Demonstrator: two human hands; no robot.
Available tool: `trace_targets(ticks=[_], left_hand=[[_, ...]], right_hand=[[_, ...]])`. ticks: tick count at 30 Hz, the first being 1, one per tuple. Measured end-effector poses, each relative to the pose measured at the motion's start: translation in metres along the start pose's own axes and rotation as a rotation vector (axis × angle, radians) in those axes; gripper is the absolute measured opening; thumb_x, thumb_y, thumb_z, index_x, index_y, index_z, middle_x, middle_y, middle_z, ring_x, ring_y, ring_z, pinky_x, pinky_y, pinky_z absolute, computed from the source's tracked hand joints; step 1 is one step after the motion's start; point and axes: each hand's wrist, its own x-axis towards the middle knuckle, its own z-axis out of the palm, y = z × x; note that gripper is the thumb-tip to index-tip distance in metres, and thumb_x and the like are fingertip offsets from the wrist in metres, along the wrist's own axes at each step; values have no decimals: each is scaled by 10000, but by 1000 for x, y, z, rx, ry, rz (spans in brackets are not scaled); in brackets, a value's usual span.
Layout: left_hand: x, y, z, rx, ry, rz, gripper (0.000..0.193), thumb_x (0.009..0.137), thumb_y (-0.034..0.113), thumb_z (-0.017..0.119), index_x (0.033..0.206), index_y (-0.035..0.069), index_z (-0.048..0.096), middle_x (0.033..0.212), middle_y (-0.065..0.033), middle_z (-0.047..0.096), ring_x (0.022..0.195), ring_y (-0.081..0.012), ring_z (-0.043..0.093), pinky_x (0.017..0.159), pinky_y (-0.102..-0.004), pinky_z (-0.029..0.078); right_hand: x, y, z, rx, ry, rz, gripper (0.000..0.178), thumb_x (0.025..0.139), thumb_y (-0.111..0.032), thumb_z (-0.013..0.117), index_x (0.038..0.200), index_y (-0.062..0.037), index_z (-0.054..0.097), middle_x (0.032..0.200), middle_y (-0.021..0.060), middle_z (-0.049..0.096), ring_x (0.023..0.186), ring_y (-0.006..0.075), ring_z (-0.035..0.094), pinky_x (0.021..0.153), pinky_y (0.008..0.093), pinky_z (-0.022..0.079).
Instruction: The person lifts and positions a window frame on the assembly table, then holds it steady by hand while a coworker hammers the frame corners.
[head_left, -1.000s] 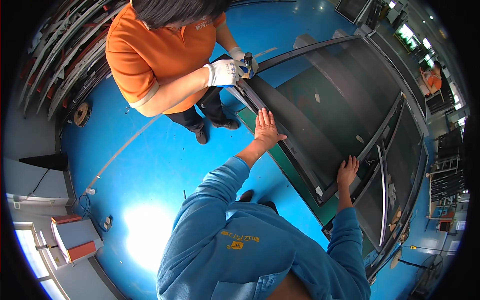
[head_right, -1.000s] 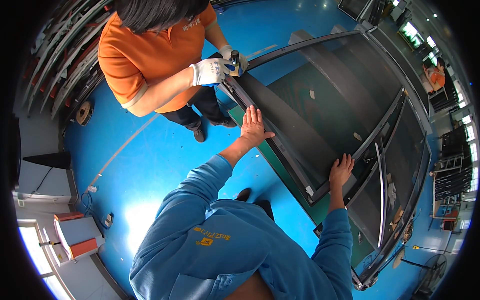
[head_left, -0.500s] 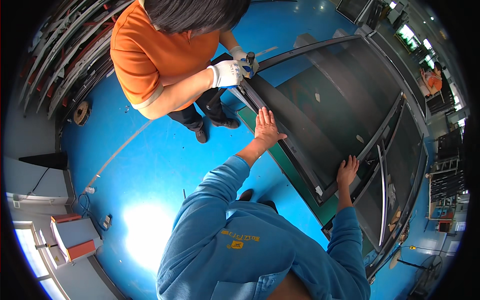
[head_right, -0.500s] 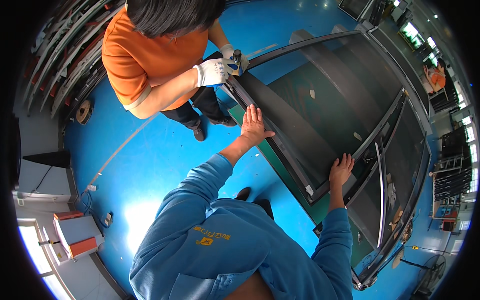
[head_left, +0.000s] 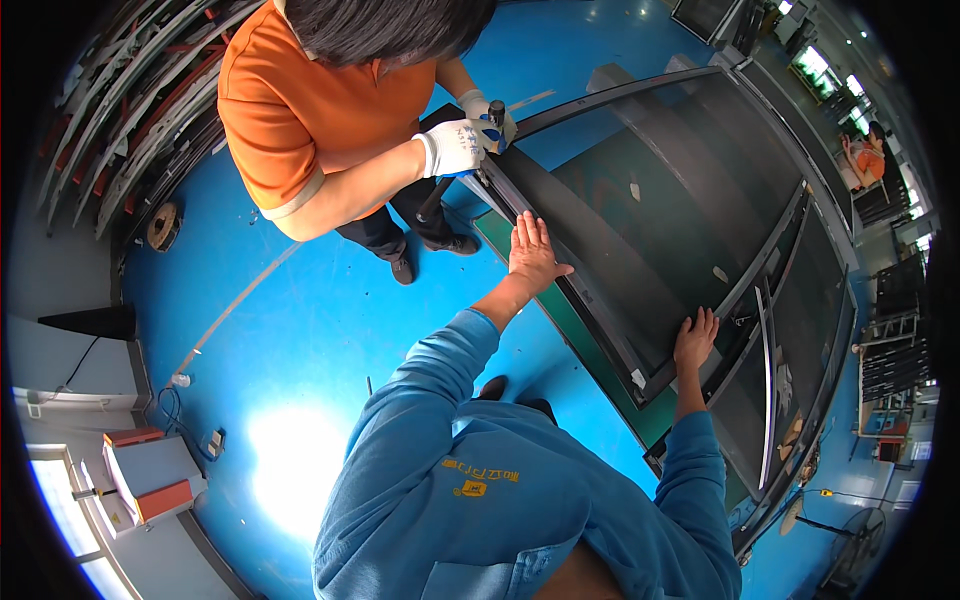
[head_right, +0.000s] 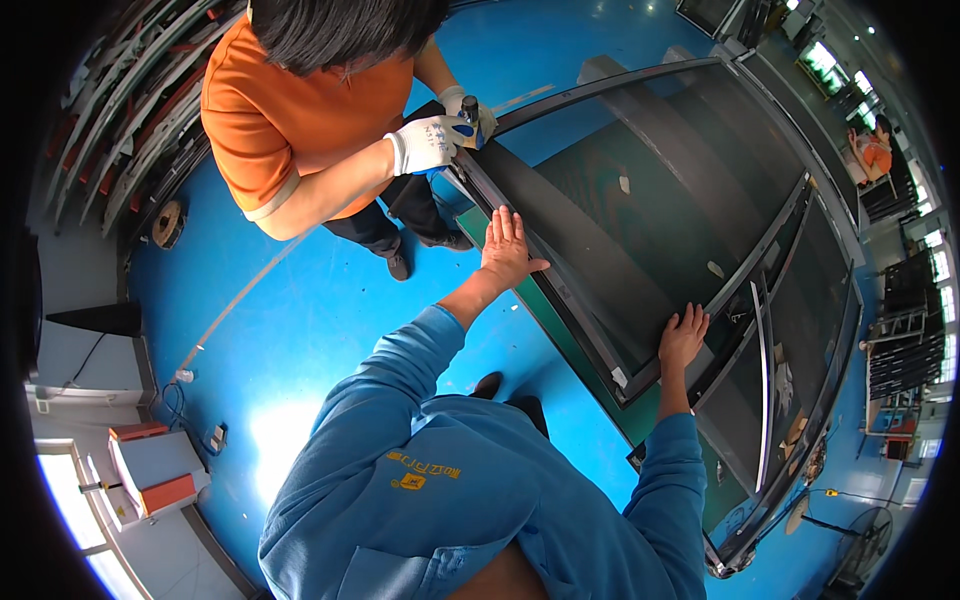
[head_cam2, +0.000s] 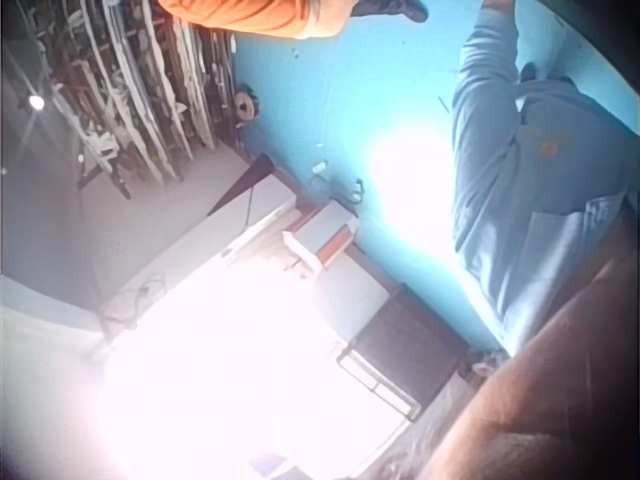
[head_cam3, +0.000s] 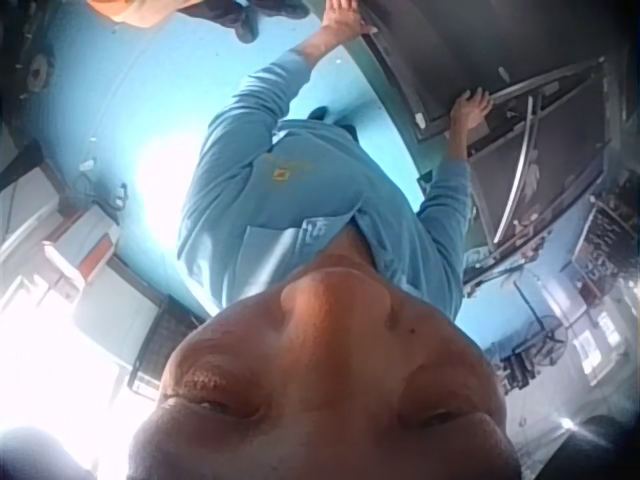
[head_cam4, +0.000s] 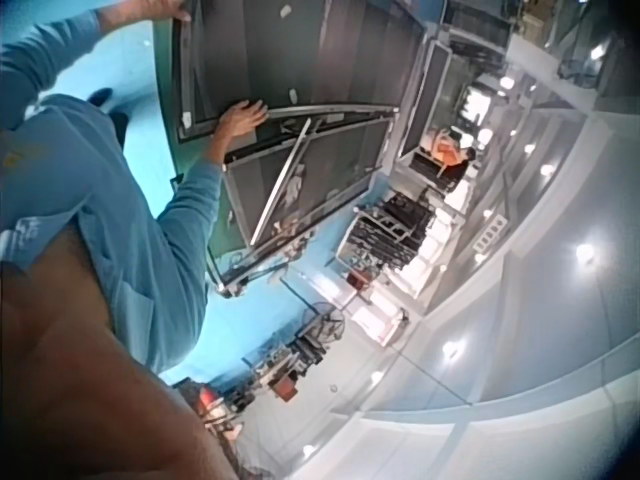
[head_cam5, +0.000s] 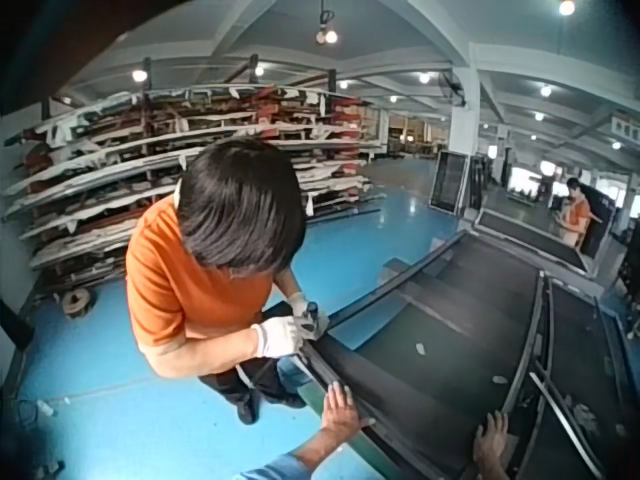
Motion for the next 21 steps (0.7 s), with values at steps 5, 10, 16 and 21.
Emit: trace_targets(ticks=[5,10,16,21], left_hand=[[1,0,1,-4,3,2,945,768,572,488,1323,-112,147,1382,-329,47,1306,-432,0,1061,-455,59],[0,0,1,-10,5,1,947,766,571,492,1324,-112,146,1382,-328,50,1306,-432,1,1061,-455,58],[0,0,0,-17,6,-1,950,764,572,494,1324,-111,145,1382,-326,56,1306,-431,4,1061,-456,61],[0,0,-2,-19,2,-2,952,763,574,494,1325,-110,144,1383,-323,58,1307,-427,7,1061,-455,63]], right_hand=[[0,0,-1,-11,9,-11,392,855,-257,438,1222,-119,461,1329,37,387,1262,273,291,955,393,334],[0,0,-1,-10,13,-21,390,856,-256,438,1219,-115,463,1326,44,390,1260,278,295,951,401,337],[0,-1,-1,-14,17,-24,387,856,-256,438,1216,-115,464,1323,44,392,1258,280,297,940,406,346],[0,-1,-1,-22,13,-18,386,856,-258,438,1216,-121,462,1324,40,389,1259,279,295,932,407,352]])
